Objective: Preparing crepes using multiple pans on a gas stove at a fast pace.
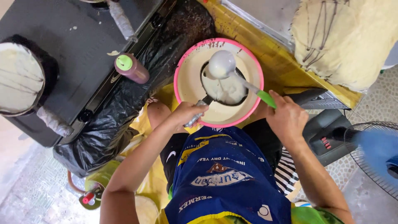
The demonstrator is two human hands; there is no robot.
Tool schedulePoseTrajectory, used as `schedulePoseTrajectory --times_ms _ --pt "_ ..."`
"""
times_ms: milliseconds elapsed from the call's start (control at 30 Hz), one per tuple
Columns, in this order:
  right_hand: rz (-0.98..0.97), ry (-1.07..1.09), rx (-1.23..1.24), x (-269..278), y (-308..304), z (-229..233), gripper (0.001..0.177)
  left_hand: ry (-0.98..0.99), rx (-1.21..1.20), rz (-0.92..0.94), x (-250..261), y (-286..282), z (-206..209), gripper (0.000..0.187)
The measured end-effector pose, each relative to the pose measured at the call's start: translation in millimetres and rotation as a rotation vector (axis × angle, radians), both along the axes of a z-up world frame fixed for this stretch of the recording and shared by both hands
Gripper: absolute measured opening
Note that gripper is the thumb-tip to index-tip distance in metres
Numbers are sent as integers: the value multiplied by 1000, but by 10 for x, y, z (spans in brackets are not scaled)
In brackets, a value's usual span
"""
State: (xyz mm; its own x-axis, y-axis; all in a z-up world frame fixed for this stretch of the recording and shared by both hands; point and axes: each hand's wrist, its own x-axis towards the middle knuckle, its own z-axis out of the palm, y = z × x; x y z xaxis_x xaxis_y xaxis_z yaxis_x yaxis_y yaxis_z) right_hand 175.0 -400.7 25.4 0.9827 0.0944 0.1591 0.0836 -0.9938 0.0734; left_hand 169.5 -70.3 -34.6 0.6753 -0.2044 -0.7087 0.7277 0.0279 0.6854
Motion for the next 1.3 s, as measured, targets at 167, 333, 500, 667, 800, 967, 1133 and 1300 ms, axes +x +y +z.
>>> schedulePoseTrajectory --times_ms 167,333,500,667,800,967,1133,1300 --pt "-36 -60 29 44 -118 -147 45 -75 26 -17 -207 7 63 43" --pt "-50 -312 -178 42 -249 87 48 -104 -192 174 -594 -199 -1073 43" --pt "108 -438 -336 77 -176 270 63 -154 -432 350 -773 -661 -1269 22" --pt "141 -500 -347 137 25 487 59 -222 -477 405 -787 -832 -1088 17" --pt "208 -484 -234 63 137 507 49 -272 -471 378 -769 -779 -987 18" --pt "192 -373 -110 -109 179 565 39 -248 -408 359 -641 -592 -546 24" --pt "-185 331 415 122 -63 500 46 -173 -268 331 -439 -187 -290 34" --pt "-313 430 524 283 -366 298 50 -6 533 -170 -124 277 475 38"
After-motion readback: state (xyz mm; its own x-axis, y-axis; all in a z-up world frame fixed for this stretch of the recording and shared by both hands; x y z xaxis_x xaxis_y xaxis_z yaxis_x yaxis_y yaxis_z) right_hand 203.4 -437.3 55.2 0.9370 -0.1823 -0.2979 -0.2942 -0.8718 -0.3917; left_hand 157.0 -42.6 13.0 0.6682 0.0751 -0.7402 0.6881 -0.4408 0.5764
